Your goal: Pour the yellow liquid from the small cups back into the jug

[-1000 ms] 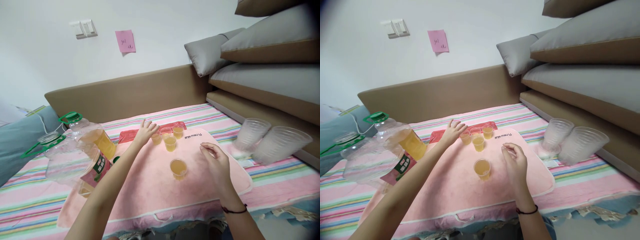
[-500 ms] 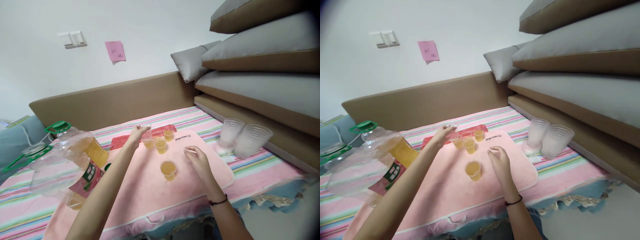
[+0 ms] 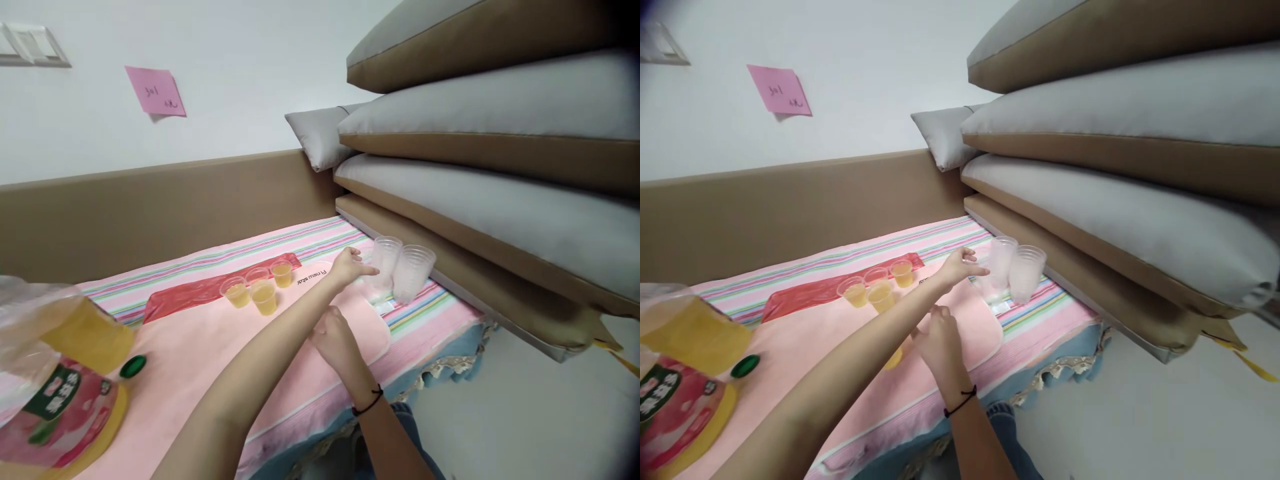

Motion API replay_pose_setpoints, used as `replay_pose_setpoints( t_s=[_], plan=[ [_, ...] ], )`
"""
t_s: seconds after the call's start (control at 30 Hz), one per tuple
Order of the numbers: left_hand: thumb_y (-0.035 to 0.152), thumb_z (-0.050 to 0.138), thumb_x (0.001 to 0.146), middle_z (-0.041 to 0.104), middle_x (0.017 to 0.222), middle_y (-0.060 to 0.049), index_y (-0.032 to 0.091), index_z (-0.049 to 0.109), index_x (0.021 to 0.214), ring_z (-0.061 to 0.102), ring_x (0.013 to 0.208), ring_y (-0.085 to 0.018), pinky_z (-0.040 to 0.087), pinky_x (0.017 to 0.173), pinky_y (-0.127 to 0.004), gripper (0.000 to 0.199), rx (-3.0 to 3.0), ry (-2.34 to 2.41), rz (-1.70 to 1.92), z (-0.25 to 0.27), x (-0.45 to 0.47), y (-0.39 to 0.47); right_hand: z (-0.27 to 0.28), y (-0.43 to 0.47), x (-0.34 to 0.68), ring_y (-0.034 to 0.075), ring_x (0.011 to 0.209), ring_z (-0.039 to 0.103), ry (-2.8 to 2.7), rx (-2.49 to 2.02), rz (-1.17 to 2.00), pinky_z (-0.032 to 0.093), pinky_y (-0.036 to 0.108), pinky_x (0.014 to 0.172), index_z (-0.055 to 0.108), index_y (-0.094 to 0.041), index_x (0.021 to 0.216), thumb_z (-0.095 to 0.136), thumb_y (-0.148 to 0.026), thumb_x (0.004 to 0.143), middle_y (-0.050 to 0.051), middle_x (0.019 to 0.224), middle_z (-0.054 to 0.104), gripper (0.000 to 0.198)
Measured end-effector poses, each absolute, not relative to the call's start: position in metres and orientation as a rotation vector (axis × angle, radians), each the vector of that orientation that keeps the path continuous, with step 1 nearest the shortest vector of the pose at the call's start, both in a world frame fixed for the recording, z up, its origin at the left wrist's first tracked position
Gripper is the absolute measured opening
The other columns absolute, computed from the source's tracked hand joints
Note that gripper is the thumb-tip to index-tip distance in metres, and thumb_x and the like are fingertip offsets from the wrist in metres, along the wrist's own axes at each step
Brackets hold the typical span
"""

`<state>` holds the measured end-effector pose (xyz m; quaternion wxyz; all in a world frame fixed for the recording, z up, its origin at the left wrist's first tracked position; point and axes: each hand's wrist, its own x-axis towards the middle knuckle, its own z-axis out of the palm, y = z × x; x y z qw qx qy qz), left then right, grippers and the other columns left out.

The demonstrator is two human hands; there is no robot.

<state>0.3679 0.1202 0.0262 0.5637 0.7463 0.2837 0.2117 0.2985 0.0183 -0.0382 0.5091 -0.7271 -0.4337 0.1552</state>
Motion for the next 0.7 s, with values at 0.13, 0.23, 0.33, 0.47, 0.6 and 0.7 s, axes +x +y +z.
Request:
replay_pose_setpoints(
  t_s=[0.13, 0.23, 0.33, 0.47, 0.6, 0.7],
  plan=[
    [0.032, 0.096, 0.045, 0.063, 0.125, -0.016, 0.019, 0.054, 0.112, 0.063, 0.111, -0.031, 0.049, 0.096, -0.045, 0.081, 1.842, 0.69, 0.456, 0.005, 0.386, 0.121, -0.036, 0.015, 0.301, 0.026, 0.096, 0.061, -1.086, -1.739, 0.382, 0.051, 0.033, 0.083, 0.065, -0.017, 0.101, 0.062, -0.009, 0.073, 0.009, 0.101, 0.064, 0.03],
    [0.027, 0.096, 0.041, 0.062, 0.128, -0.017, 0.018, 0.053, 0.119, 0.059, 0.12, -0.034, 0.044, 0.103, -0.046, 0.09, 1.928, 0.668, 0.418, -0.003, 0.387, 0.121, -0.034, 0.012, 0.302, 0.026, 0.097, 0.062, -1.116, -1.725, 0.392, 0.051, 0.033, 0.083, 0.067, -0.018, 0.101, 0.062, -0.007, 0.07, 0.008, 0.1, 0.064, 0.033],
    [0.03, 0.095, 0.039, 0.054, 0.142, -0.019, 0.019, 0.049, 0.129, 0.05, 0.132, -0.036, 0.04, 0.108, -0.045, 0.102, 2.007, 0.634, 0.386, -0.003, 0.383, 0.12, -0.033, 0.009, 0.302, 0.028, 0.1, 0.061, -1.114, -1.733, 0.421, 0.051, 0.034, 0.085, 0.068, -0.017, 0.105, 0.065, -0.009, 0.071, 0.01, 0.103, 0.064, 0.036],
    [0.039, 0.088, 0.053, 0.053, 0.142, -0.02, 0.016, 0.058, 0.12, 0.049, 0.134, -0.038, 0.038, 0.11, -0.046, 0.077, 2.094, 0.628, 0.354, 0.001, 0.384, 0.116, -0.031, 0.006, 0.304, 0.029, 0.102, 0.061, -1.097, -1.712, 0.439, 0.051, 0.034, 0.086, 0.068, -0.016, 0.109, 0.066, -0.011, 0.072, 0.01, 0.106, 0.063, 0.037],
    [0.031, 0.088, 0.051, 0.056, 0.138, -0.024, 0.013, 0.065, 0.112, 0.046, 0.136, -0.042, 0.034, 0.113, -0.047, 0.067, 2.15, 0.656, 0.36, 0.002, 0.387, 0.111, -0.028, 0.004, 0.306, 0.029, 0.105, 0.061, -1.113, -1.689, 0.461, 0.05, 0.035, 0.09, 0.067, -0.015, 0.112, 0.067, -0.01, 0.073, 0.011, 0.108, 0.063, 0.04],
    [0.038, 0.087, 0.056, 0.053, 0.142, -0.025, 0.013, 0.062, 0.122, 0.046, 0.137, -0.043, 0.036, 0.112, -0.049, 0.075, 2.138, 0.669, 0.413, 0.013, 0.382, 0.11, -0.025, 0.002, 0.305, 0.031, 0.108, 0.06, -1.083, -1.72, 0.525, 0.049, 0.037, 0.092, 0.064, -0.011, 0.116, 0.07, -0.013, 0.075, 0.014, 0.111, 0.061, 0.041]
  ],
)
